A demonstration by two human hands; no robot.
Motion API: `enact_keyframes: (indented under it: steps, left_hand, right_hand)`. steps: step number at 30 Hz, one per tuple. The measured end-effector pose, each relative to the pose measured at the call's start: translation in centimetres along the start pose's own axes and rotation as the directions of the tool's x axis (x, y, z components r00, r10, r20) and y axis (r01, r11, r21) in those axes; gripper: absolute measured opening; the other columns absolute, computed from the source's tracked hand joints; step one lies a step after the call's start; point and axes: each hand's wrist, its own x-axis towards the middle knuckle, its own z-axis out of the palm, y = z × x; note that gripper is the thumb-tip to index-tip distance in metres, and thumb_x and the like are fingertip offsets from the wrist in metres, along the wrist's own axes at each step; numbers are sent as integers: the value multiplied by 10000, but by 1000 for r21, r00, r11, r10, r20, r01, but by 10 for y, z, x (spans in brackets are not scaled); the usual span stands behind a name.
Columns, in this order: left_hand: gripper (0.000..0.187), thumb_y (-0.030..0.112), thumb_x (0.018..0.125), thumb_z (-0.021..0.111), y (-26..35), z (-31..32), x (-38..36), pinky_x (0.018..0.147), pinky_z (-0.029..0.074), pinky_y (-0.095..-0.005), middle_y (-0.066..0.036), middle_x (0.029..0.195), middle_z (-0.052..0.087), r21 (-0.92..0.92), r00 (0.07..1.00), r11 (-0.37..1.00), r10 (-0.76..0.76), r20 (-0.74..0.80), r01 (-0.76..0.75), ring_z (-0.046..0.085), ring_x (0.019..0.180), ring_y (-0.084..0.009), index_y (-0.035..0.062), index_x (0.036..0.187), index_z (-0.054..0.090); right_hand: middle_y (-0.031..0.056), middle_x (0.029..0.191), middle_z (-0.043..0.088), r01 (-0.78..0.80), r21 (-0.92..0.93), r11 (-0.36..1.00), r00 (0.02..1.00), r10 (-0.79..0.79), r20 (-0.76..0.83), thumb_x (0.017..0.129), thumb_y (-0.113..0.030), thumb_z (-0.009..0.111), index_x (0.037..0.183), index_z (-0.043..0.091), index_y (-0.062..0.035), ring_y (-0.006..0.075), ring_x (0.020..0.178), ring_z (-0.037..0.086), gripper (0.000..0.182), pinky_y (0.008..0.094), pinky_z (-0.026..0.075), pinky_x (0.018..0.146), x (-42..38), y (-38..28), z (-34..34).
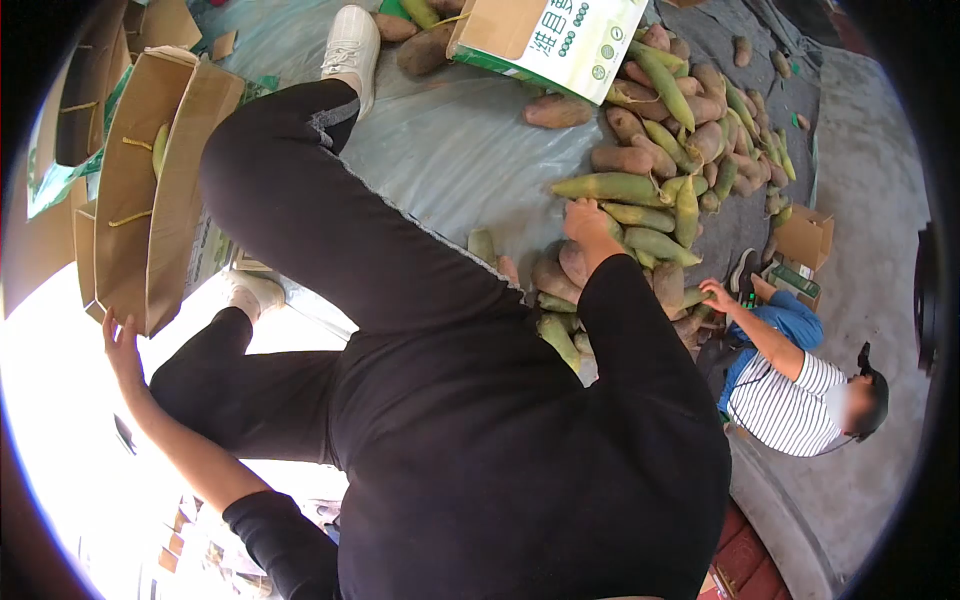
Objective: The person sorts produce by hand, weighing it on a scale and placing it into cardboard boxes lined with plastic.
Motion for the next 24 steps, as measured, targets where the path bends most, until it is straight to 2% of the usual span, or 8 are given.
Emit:
enact_keyframes:
  steps: [3, 6, 12, 15, 19, 21, 23, 24]
  left_hand:
    - [531, 183, 857, 600, -5, -1, 0, 945, 397, -365, -199, 1283, 464, -73, 998, 996, 53, -21, -54, 475, 1155, -272, 50, 1328, 394]
    - [501, 150, 857, 597, -8, -1, 2, 915, 424, -352, -192, 1260, 483, -34, 997, 998, 51, -51, -53, 492, 1125, -258, 43, 1311, 414]
    - [481, 146, 852, 596, -2, 3, -3, 940, 411, -382, -177, 1274, 473, -37, 995, 997, 69, -72, -72, 472, 1153, -287, 46, 1294, 433]
    - [481, 149, 840, 602, 2, 5, -5, 955, 400, -401, -160, 1295, 465, -4, 993, 996, 88, -84, -88, 446, 1186, -313, 45, 1284, 446]
    - [484, 139, 819, 609, 23, 12, -15, 960, 395, -413, -163, 1303, 460, 70, 986, 993, 100, -131, -92, 448, 1182, -328, 39, 1269, 462]
    - [490, 135, 806, 618, 28, 15, -18, 958, 396, -415, -168, 1296, 461, 68, 979, 990, 132, -156, -123, 451, 1177, -331, 31, 1260, 468]
    - [489, 131, 799, 623, 33, 18, -21, 957, 397, -411, -172, 1288, 463, 70, 971, 986, 164, -174, -154, 458, 1166, -332, 35, 1254, 473]
    - [489, 129, 795, 624, 42, 19, -26, 957, 397, -406, -172, 1280, 468, 76, 974, 991, 123, -192, -111, 465, 1154, -330, 43, 1253, 475]
  right_hand:
    - [69, 1283, 435, 23, 46, 999, 999, -24, 24, 830, -180, 469, 1172, 550, -116, 278, 1220, 379, 358, 443, 382, 953, -3, -2, -5]
    - [54, 1280, 437, 15, 28, 1000, 999, -16, 51, 825, -177, 471, 1163, 560, -111, 272, 1218, 376, 355, 464, 375, 943, -3, -2, -9]
    - [50, 1249, 458, 75, -18, 997, 997, -75, -13, 809, -174, 489, 1126, 586, -100, 270, 1188, 396, 340, 466, 374, 934, -5, 5, -3]
    - [40, 1246, 473, 90, -179, 980, 994, -98, -38, 830, -174, 506, 1143, 587, -146, 243, 1178, 397, 325, 465, 360, 922, -8, 0, -7]
    - [60, 1145, 554, 211, -209, 955, 965, -237, -112, 829, -195, 517, 1122, 591, -160, 257, 1132, 456, 304, 459, 401, 875, 1, 2, -1]
    - [75, 1062, 603, 149, 43, 988, 982, -143, -121, 840, -215, 516, 1087, 607, -171, 270, 1095, 497, 267, 449, 435, 828, 8, 4, 7]
    - [81, 1050, 607, 136, 55, 989, 979, -125, -162, 825, -232, 530, 1041, 619, -174, 284, 1071, 518, 241, 448, 446, 819, 7, 4, 21]
    - [86, 1039, 610, 102, 87, 991, 977, -83, -194, 809, -249, 545, 995, 631, -176, 299, 1046, 538, 217, 447, 456, 810, 6, 4, 28]
